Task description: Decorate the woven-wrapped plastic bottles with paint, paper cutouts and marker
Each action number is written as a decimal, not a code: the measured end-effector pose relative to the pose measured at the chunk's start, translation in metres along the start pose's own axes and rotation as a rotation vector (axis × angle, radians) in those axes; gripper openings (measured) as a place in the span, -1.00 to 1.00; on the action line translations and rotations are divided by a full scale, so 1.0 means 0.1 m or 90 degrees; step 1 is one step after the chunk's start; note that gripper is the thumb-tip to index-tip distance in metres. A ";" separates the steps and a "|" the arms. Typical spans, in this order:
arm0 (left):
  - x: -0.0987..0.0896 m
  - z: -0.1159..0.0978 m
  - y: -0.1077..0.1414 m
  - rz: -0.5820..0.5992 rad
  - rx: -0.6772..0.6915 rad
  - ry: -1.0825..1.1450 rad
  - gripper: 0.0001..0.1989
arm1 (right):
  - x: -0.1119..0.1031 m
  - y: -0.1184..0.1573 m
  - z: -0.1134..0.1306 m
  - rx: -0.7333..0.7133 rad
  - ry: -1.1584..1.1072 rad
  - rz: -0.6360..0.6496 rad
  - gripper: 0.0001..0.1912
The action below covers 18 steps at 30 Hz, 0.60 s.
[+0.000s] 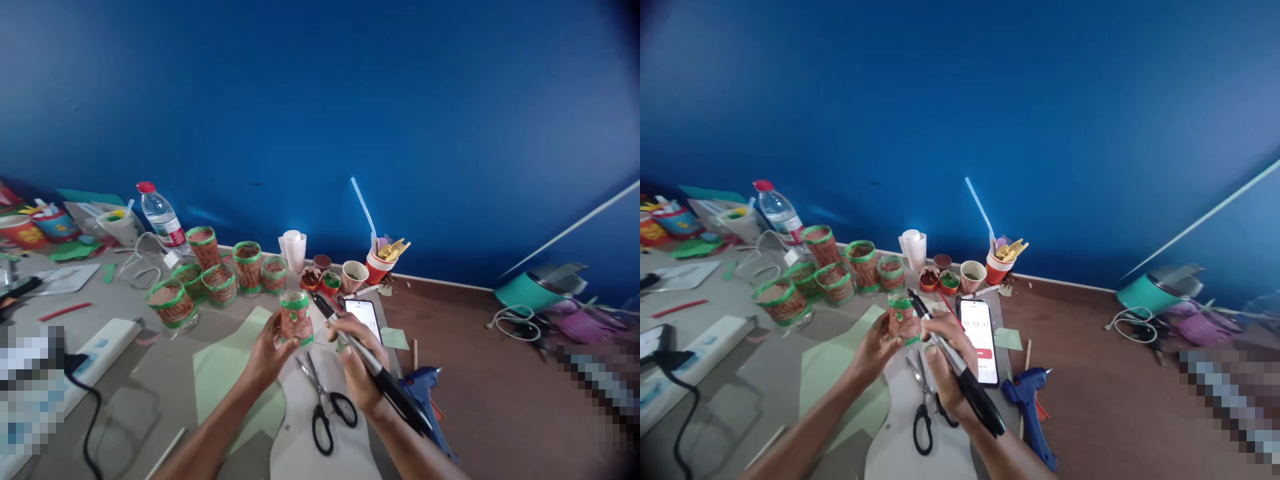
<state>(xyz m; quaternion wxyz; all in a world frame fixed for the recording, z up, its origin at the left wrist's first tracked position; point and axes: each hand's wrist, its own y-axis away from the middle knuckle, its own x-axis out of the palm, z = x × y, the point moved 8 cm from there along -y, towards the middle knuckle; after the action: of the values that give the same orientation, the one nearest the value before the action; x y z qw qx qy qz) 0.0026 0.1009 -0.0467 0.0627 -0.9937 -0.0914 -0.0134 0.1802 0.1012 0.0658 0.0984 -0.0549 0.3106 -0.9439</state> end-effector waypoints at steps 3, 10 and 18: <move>-0.01 0.00 0.01 -0.005 -0.004 -0.042 -0.28 | 0.05 0.01 0.03 -0.018 0.049 0.054 -0.69; -0.03 0.01 0.02 -0.026 -0.008 -0.081 -0.27 | 0.06 0.05 -0.04 0.053 0.175 0.049 -0.78; -0.07 -0.01 0.02 -0.069 -0.002 -0.111 -0.29 | 0.20 0.01 0.08 -0.030 0.218 0.118 -0.80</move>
<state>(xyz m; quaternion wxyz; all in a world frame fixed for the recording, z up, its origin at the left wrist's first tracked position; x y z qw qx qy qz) -0.0039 0.0972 -0.0464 0.0522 -0.9848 -0.1502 0.0696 0.1623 0.0913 0.0723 0.1294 0.1328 0.3488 -0.9187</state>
